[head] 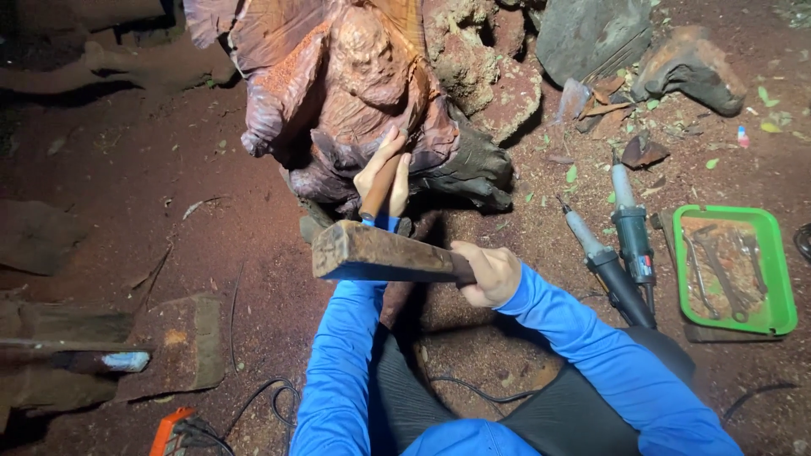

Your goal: The person carves a wooden sculpture using a mallet and a chisel.

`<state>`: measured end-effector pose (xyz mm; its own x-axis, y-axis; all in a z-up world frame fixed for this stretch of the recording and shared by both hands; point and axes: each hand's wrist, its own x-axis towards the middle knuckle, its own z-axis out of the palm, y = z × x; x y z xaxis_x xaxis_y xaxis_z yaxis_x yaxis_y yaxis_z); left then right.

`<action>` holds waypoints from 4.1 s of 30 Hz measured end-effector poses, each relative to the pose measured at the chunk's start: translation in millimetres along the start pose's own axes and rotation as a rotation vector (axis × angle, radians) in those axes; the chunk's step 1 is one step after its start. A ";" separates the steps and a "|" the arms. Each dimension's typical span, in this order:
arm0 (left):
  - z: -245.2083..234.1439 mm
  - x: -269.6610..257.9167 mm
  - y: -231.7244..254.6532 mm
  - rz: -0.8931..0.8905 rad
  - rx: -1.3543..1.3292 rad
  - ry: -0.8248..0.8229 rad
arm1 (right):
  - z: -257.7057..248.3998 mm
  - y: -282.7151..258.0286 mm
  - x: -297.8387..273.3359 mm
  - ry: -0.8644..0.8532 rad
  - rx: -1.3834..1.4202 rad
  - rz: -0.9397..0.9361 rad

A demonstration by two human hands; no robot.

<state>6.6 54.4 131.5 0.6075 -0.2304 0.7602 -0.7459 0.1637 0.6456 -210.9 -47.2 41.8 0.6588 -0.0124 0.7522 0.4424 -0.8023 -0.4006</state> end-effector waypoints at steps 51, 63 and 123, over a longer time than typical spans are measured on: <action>-9.7 13.9 9.1 0.138 0.267 -0.027 | -66.0 42.6 -34.5 0.272 -0.333 0.481; 24.0 42.3 -5.7 0.057 0.160 -0.188 | -19.7 11.6 -53.6 -0.112 -0.150 -0.155; 101.8 8.1 -21.1 0.564 0.277 0.141 | -66.8 118.2 -27.6 0.100 -0.333 0.257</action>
<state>-0.5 -48.5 116.7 0.1178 -0.0501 0.9918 -0.9926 -0.0349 0.1161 -217.4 -181.6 8.7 0.6523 -0.2818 0.7036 0.0403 -0.9141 -0.4035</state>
